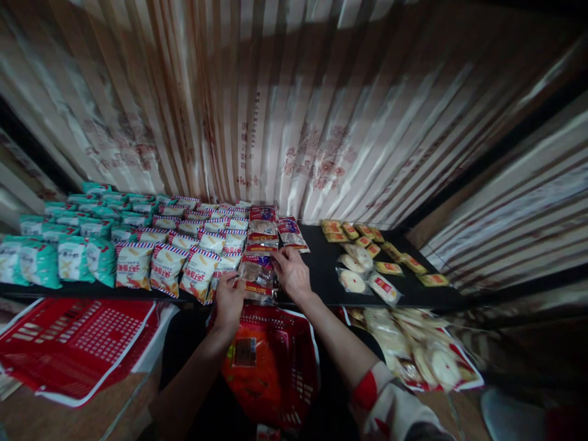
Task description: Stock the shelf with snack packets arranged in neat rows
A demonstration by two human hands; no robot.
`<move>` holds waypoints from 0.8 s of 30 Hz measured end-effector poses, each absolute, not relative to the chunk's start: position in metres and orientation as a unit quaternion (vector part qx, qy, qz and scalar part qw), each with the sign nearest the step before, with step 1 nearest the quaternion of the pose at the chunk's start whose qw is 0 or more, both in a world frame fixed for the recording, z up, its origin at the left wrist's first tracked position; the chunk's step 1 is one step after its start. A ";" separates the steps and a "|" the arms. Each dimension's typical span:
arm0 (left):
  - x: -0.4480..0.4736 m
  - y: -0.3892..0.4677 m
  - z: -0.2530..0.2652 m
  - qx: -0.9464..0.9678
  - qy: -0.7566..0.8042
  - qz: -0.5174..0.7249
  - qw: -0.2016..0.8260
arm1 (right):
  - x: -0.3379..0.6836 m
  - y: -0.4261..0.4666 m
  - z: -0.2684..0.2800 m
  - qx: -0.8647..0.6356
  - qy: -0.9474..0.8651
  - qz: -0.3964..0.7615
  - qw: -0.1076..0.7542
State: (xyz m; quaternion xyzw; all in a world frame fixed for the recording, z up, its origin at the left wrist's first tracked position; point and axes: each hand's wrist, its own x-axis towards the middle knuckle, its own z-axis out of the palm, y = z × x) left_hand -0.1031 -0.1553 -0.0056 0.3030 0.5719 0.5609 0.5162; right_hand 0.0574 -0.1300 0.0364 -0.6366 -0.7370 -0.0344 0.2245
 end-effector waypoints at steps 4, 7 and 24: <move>-0.102 -0.154 -0.006 0.299 0.574 0.562 0.514 | 0.057 -0.119 0.032 -0.632 -0.747 -0.049 0.200; -0.100 -0.152 -0.005 0.298 0.577 0.568 0.506 | 0.056 -0.117 0.032 -0.632 -0.745 -0.060 0.202; -0.095 -0.149 -0.003 0.300 0.584 0.574 0.489 | 0.058 -0.108 0.034 -0.575 -0.795 -0.116 0.153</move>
